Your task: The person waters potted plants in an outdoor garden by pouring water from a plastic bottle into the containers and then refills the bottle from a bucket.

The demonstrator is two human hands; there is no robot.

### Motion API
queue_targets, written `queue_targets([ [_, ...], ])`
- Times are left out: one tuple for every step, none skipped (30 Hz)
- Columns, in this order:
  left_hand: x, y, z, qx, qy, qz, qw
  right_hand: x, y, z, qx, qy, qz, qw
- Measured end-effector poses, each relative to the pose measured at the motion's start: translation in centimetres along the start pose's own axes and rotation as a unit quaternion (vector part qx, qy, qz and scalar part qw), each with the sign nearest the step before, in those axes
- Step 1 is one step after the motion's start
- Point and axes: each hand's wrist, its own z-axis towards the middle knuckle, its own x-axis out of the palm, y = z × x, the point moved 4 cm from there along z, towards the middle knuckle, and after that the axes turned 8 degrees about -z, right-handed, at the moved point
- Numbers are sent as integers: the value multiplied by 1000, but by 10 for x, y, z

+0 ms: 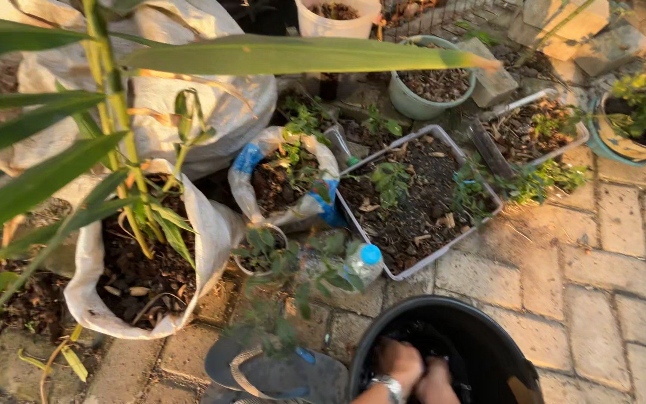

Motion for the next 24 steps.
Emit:
queue_targets([
  [-1,8,5,33,-14,23,999,1,-4,-1,8,7,7,1000],
  [3,12,5,31,-12,23,999,1,-6,-3,13,12,15,1000],
  [3,16,9,-16,23,-29,999,1,-6,-4,15,18,22,999],
  [3,17,9,-63,58,-80,993,3,-3,-7,14,29,29,999],
  [0,14,6,-64,59,-79,993,7,3,-11,9,38,39,998],
  [-5,11,2,-87,40,-137,986,10,10,-19,4,48,46,998],
  [-10,2,-1,-106,22,-197,974,17,22,-28,-4,63,51,997],
  [-7,-10,-7,-133,79,-338,928,27,37,-43,-14,79,56,995],
  [-9,-30,-18,-154,134,-472,858,49,54,-64,-23,100,55,993],
  [-20,-62,-31,-89,171,-590,784,73,70,-87,-31,122,50,991],
  [-37,-89,-51,-27,202,-693,692,96,81,-115,-36,140,41,989],
  [-55,-112,-71,-43,226,-741,630,122,92,-144,-38,159,32,986],
  [-76,-141,-89,-56,253,-783,565,153,103,-172,-47,180,20,982],
  [-106,-163,-109,-9,229,-783,578,184,110,-201,-49,195,10,980],
  [-138,-184,-127,40,203,-785,584,221,119,-229,-50,249,-3,967],
  [-174,-202,-141,110,245,-794,546,257,125,-256,-51,303,-16,951],
  [-207,-218,-144,173,282,-796,507,287,128,-276,-78,332,-47,939],
  [-237,-246,-123,213,276,-788,507,324,129,-288,-103,360,-78,924],
  [-262,-269,-102,251,268,-780,507,367,127,-288,-99,356,-81,926],
  [-281,-285,-76,207,227,-800,515,409,123,-287,-99,363,-110,920],
  [-306,-308,-52,223,243,-814,479,449,121,-289,-106,376,-136,910],
  [-334,-328,-37,333,255,-736,531,477,118,-292,-113,389,-163,900],
  [-359,-337,-28,432,261,-646,573,493,115,-292,-114,388,-161,900],
  [-383,-329,-12,359,197,-648,642,504,113,-290,-127,346,-212,905],
])
